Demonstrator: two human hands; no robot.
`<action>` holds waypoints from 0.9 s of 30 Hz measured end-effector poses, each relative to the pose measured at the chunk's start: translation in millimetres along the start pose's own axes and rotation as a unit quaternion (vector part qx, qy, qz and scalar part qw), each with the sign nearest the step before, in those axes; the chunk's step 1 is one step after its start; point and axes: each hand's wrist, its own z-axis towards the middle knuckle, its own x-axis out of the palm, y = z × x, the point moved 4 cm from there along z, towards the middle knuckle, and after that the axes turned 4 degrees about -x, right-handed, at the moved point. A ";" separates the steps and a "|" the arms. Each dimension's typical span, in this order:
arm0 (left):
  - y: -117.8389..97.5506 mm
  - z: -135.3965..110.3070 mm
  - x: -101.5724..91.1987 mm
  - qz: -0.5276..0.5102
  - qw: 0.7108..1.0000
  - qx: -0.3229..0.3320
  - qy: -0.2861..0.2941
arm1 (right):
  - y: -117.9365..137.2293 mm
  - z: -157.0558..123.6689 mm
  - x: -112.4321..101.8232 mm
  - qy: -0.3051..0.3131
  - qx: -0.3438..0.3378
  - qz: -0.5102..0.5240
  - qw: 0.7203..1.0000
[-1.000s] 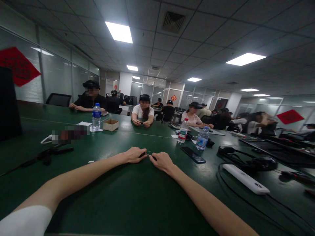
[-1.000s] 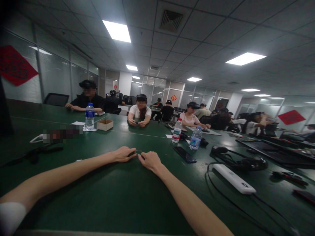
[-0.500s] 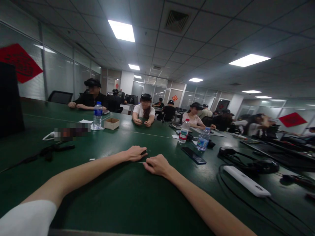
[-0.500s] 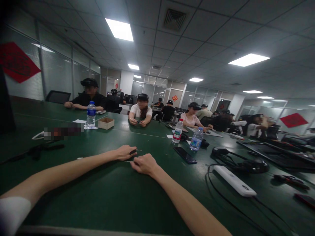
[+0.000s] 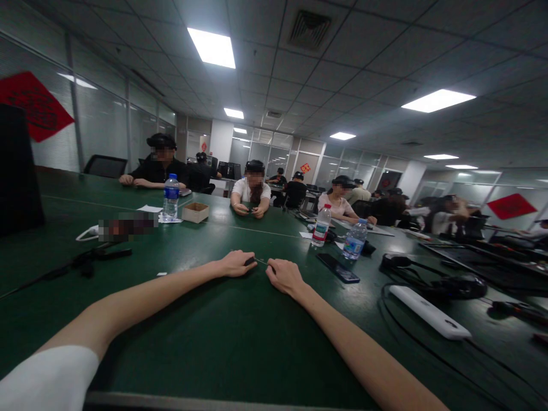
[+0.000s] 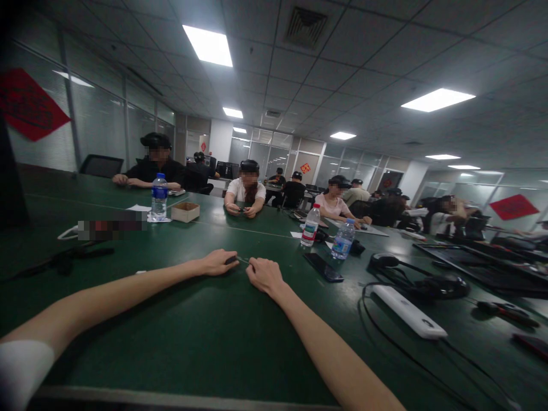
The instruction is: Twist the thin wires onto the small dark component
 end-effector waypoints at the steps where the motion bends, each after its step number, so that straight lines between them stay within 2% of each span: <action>1: -0.4 -0.2 -0.5 -0.001 1.000 -0.002 0.001 | 0.6 0.1 -0.1 -0.004 -0.004 -0.001 1.000; 8: -3.7 -2.5 -4.8 0.004 1.000 -0.012 0.001 | 4.0 -0.4 -1.7 -0.030 -0.027 -0.020 0.999; 19: 3.5 0.2 -2.0 0.002 0.998 -0.062 -0.013 | 3.6 1.6 1.5 0.010 -0.029 -0.035 0.999; 27: 1.9 -1.4 -2.6 0.017 0.999 -0.030 -0.007 | 4.8 -1.1 -3.1 0.005 -0.047 -0.047 0.998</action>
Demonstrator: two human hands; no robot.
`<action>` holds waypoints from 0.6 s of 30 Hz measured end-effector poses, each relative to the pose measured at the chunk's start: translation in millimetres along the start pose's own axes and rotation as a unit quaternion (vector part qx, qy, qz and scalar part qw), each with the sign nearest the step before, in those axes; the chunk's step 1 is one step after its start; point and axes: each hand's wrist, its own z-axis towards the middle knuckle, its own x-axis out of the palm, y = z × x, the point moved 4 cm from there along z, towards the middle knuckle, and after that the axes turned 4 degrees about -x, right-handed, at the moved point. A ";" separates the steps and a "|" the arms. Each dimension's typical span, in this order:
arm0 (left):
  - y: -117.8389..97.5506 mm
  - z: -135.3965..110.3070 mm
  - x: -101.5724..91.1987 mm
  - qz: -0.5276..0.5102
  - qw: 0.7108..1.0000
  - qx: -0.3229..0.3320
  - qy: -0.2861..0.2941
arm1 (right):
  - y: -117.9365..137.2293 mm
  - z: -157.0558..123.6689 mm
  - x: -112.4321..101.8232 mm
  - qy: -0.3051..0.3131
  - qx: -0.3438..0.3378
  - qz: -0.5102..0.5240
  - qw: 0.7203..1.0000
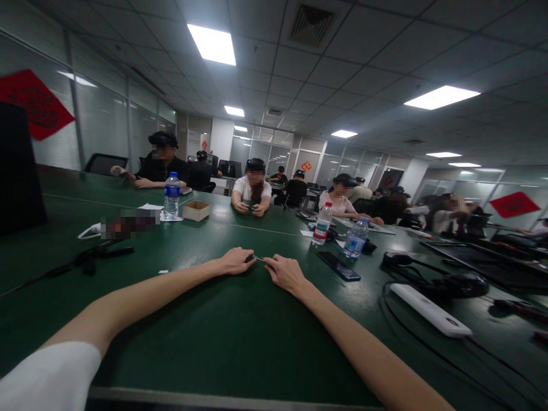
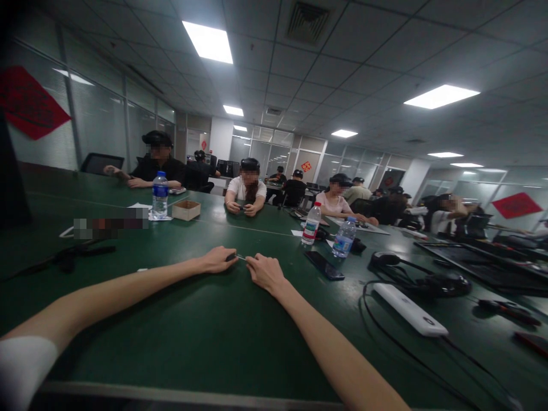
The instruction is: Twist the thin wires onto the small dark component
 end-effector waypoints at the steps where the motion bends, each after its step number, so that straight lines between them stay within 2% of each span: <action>1: -0.4 -0.4 -0.2 0.001 1.000 0.002 0.001 | 0.6 -0.6 -0.8 -0.002 0.001 -0.002 1.000; 10: -1.3 -0.8 -0.5 -0.001 1.000 0.003 0.000 | 6.1 -1.1 -8.0 -0.034 -0.014 -0.019 0.999; 18: -4.2 -3.6 -3.7 0.005 1.000 0.022 0.018 | 2.6 -1.9 -6.2 -0.007 -0.005 -0.011 1.000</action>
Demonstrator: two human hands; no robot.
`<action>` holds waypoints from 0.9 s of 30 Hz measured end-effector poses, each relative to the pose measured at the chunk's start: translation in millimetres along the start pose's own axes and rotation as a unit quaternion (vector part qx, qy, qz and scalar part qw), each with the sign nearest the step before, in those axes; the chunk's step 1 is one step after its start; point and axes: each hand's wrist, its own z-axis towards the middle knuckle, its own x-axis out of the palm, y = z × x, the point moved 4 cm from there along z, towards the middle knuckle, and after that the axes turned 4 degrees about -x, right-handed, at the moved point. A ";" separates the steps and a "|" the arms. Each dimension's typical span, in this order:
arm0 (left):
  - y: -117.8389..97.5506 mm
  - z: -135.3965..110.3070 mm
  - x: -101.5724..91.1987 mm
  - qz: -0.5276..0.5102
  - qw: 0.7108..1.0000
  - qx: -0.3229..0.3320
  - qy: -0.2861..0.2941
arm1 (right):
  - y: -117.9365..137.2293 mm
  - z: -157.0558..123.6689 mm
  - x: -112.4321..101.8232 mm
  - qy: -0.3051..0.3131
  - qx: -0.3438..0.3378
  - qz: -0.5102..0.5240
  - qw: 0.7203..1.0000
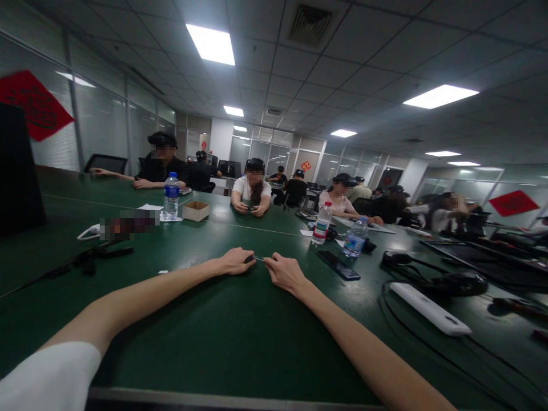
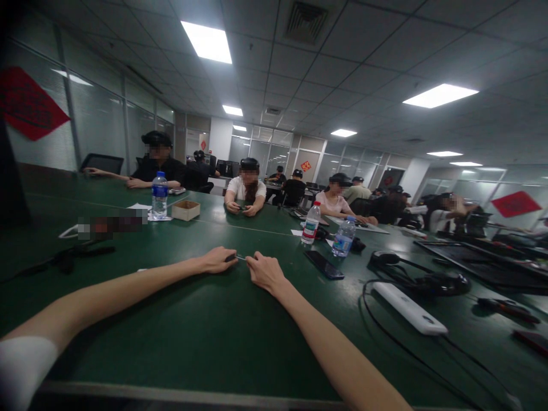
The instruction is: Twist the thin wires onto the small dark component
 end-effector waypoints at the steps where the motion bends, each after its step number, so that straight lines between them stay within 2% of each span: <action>1: -0.8 -0.6 -0.6 0.000 1.000 0.008 0.004 | 0.2 -0.4 -1.2 -0.002 -0.001 -0.002 1.000; 8: -5.1 -3.9 -2.3 -0.014 0.997 0.070 0.027 | 4.5 -3.2 -6.0 -0.038 0.025 0.006 0.999; 17: -6.4 -5.8 -4.1 -0.039 0.994 0.087 0.044 | -1.1 -6.3 -0.9 -0.096 0.022 0.027 0.995; 20: -7.6 -1.9 -2.3 -0.023 0.994 0.093 0.044 | 16.5 -3.8 -3.6 -0.115 -0.020 0.045 0.992; 23: -6.9 3.0 2.5 0.007 0.995 0.077 0.059 | 48.0 2.4 -6.1 -0.132 -0.142 0.060 0.979; 24: -6.4 3.9 3.7 0.013 0.995 0.073 0.063 | 53.5 4.5 -6.7 -0.140 -0.158 0.062 0.975; 27: -5.4 3.2 3.4 -0.004 0.996 0.072 0.051 | 43.8 7.5 -6.8 -0.154 -0.126 0.062 0.978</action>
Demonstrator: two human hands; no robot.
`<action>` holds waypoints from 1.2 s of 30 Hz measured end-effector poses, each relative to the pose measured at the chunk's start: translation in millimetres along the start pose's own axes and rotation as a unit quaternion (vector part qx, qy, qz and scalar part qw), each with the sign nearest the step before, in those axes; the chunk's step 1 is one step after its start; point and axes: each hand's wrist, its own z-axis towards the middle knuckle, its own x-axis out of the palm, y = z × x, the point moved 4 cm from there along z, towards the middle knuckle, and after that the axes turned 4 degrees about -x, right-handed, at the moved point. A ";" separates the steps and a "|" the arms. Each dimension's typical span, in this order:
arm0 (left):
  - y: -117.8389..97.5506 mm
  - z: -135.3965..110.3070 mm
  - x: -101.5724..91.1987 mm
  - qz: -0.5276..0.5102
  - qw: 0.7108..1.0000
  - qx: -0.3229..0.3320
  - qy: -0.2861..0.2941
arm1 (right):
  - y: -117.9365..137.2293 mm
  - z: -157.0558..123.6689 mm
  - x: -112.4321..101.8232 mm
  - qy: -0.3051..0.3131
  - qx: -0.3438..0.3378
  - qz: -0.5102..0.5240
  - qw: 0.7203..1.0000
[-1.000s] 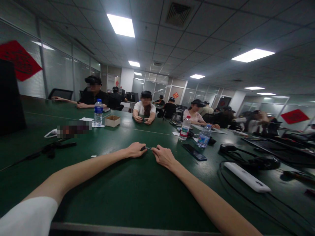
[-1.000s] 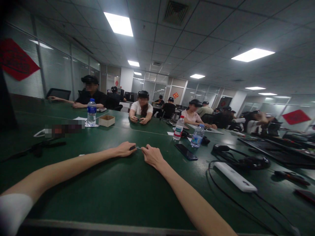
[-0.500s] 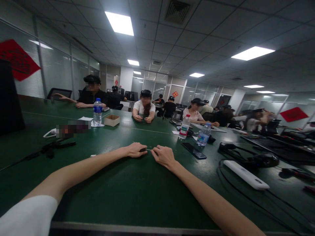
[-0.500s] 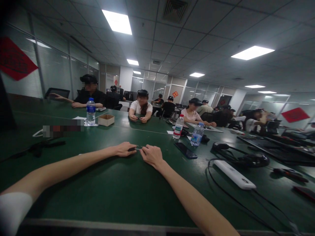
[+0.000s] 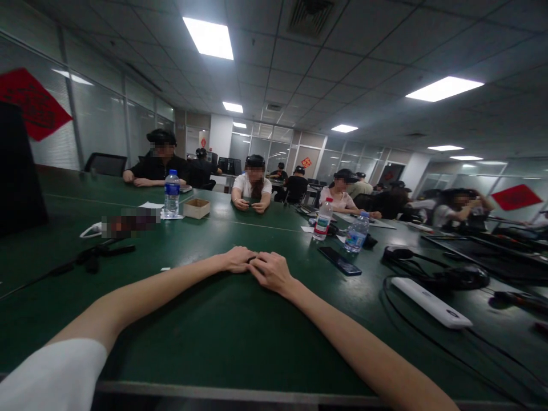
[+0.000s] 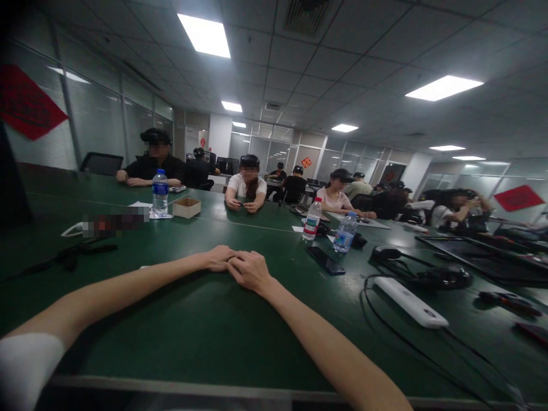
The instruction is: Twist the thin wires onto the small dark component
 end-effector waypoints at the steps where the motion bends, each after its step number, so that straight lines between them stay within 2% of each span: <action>1: 0.3 -1.1 -0.9 -0.013 1.000 -0.001 -0.008 | -9.1 -3.2 -1.2 0.004 0.018 -0.005 1.000; 5: 1.8 -5.2 -4.1 -0.047 0.999 -0.021 -0.018 | -47.0 -21.1 -5.7 0.053 0.096 -0.024 0.994; 7: 1.7 -6.1 -5.2 -0.053 0.998 -0.024 -0.018 | -55.5 -25.7 -5.3 0.089 0.123 -0.028 0.988; 11: 1.7 -6.3 -6.4 -0.059 0.998 -0.027 -0.020 | -52.8 -22.8 -2.6 0.127 0.144 -0.046 0.980; 21: 0.2 -7.1 -6.7 -0.063 0.998 -0.011 -0.022 | -46.9 -20.5 0.7 0.134 0.140 -0.058 0.979; 30: -2.1 -8.1 -6.3 -0.049 0.998 0.015 -0.038 | -47.0 -20.7 4.4 0.121 0.147 -0.063 0.980; 36: -1.5 -7.5 -4.7 -0.028 0.999 0.030 -0.023 | -46.8 -21.5 2.5 0.104 0.130 -0.061 0.984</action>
